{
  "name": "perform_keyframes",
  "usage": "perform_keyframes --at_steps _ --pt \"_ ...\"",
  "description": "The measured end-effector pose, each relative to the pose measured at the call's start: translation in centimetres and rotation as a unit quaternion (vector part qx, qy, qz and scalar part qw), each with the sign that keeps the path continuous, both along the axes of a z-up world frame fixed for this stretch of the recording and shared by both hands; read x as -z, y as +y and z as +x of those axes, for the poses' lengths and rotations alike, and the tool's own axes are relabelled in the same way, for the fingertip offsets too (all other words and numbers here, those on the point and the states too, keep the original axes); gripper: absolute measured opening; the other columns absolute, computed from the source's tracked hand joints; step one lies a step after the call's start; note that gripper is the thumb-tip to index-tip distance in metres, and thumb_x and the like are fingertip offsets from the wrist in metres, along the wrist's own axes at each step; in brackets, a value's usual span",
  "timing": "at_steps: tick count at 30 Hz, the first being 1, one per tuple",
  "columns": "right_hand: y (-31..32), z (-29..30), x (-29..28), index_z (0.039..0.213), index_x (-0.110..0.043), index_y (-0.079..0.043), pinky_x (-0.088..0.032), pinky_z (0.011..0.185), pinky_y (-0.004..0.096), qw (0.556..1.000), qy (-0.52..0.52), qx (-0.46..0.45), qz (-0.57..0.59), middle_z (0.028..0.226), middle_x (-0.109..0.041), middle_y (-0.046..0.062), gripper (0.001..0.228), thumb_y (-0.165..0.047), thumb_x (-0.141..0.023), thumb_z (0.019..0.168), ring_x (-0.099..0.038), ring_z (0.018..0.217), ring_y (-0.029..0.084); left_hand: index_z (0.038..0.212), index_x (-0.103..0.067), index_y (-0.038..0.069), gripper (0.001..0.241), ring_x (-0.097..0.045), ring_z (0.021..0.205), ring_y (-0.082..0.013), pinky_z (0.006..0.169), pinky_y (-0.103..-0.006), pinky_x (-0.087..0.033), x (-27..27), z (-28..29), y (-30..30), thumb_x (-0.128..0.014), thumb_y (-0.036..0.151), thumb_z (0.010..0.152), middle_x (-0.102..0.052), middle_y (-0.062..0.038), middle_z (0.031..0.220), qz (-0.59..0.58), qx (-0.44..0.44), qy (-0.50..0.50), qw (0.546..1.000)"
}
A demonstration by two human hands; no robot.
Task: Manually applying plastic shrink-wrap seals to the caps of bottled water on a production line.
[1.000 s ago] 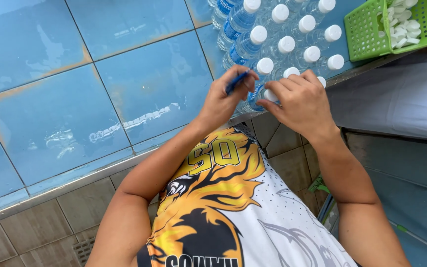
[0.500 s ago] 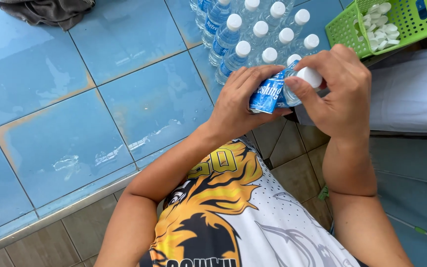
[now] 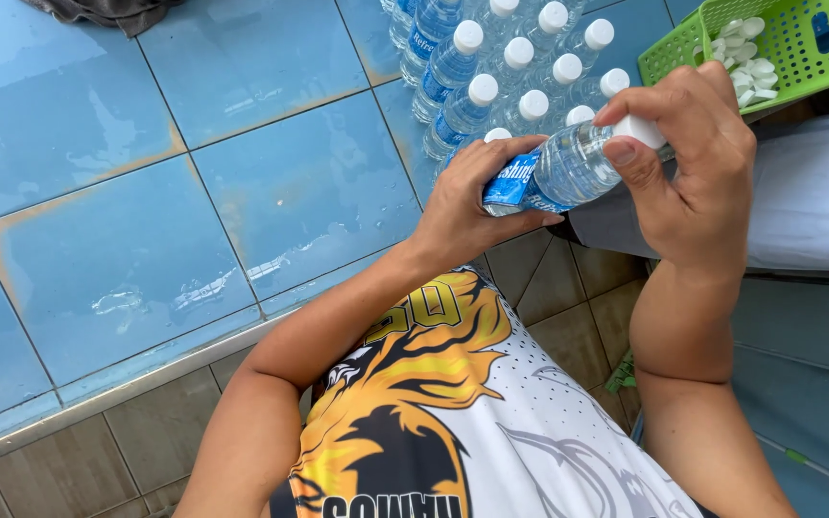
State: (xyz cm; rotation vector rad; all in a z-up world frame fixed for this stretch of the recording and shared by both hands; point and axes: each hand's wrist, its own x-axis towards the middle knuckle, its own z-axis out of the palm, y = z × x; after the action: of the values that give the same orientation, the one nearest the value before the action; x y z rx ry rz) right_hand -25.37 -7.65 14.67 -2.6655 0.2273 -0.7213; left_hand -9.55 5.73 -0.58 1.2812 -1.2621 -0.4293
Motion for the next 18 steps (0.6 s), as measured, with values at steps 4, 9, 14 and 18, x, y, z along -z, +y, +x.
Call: perform_keyframes --at_steps 4,9,14,18 --pt "0.3 0.1 0.3 0.125 -0.074 0.006 -0.036 0.098 0.047 1.000 -0.011 0.006 -0.011 0.105 -0.060 0.017 0.044 -0.033 -0.054 0.126 -0.045 0.098 0.034 0.154 -0.059 0.019 0.076 -0.073 0.127 -0.0249 0.114 -0.0421 -0.049 -0.1 -0.8 0.2 -0.096 0.045 0.093 -0.075 -0.002 0.143 -0.001 -0.020 0.001 1.000" --pt "0.4 0.1 0.5 0.126 -0.073 0.008 -0.037 0.100 0.048 1.000 -0.001 -0.009 -0.014 0.108 -0.063 0.019 0.043 -0.031 -0.054 0.126 -0.045 0.099 0.035 0.154 -0.059 0.018 0.080 -0.072 0.128 -0.0250 0.115 -0.0417 -0.050 0.8 -1.4 0.1 -0.098 0.046 0.090 -0.075 -0.003 0.144 0.000 -0.010 0.018 1.000" --pt "-0.3 -0.6 0.8 0.126 -0.073 0.008 -0.039 0.100 0.048 0.999 0.031 -0.039 -0.001 0.108 -0.061 0.018 0.047 -0.032 -0.048 0.125 -0.044 0.105 0.035 0.151 -0.061 0.018 0.079 -0.072 0.119 -0.0230 0.112 -0.0385 -0.050 0.1 -0.1 -0.1 -0.100 0.046 0.088 -0.076 0.000 0.134 -0.010 0.019 0.033 0.999" --pt "-0.9 -0.6 1.2 0.127 -0.073 0.008 -0.037 0.103 0.048 0.997 0.042 -0.061 0.001 0.111 -0.062 0.018 0.049 -0.033 -0.045 0.125 -0.044 0.104 0.035 0.150 -0.061 0.020 0.074 -0.073 0.119 -0.0227 0.109 -0.0389 -0.051 -0.2 0.6 -0.3 -0.099 0.044 0.091 -0.077 0.000 0.135 -0.005 0.044 0.031 0.999"
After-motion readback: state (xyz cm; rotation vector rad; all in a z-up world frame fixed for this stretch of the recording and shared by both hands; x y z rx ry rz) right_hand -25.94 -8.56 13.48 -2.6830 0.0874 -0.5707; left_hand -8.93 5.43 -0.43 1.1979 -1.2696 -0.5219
